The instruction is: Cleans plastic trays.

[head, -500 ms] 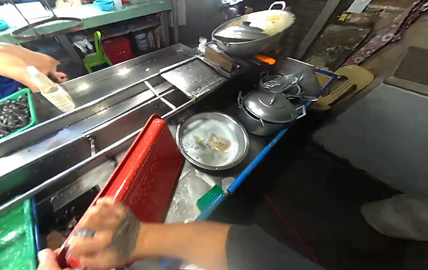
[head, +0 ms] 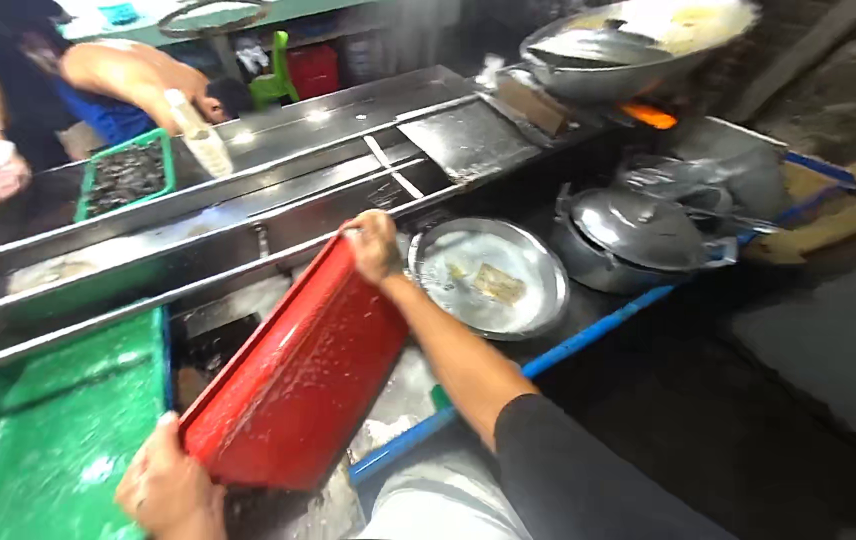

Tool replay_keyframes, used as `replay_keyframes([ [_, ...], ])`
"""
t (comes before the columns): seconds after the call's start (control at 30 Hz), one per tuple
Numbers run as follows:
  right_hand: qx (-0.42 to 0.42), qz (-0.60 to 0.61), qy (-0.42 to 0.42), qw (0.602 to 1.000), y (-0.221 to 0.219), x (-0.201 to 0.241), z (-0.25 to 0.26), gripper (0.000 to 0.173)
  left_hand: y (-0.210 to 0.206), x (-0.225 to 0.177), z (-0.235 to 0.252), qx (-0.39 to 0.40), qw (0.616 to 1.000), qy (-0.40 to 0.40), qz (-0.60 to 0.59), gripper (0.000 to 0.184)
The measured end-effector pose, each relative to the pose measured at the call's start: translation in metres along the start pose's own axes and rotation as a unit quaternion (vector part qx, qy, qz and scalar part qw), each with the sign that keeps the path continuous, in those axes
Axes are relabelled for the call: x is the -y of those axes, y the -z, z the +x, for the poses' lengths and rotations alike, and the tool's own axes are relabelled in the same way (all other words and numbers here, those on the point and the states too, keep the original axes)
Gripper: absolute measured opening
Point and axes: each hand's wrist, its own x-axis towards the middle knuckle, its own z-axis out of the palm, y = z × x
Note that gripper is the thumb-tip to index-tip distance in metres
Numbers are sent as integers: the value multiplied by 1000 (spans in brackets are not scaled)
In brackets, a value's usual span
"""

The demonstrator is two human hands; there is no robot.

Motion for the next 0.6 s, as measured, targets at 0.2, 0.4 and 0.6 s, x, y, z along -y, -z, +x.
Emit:
replay_keyframes([
  [0.2,49,230,-88,968,5,12,28,26,24,9,11,-30,993,69,-89,31],
  [0.4,-35,126,235,963,64,159,59,32,21,13,14,56,988,-18,145,55],
  [0.6,4,104,382,918,5,215,-6,19,-65,-65,1,186,936,-91,-284,49],
])
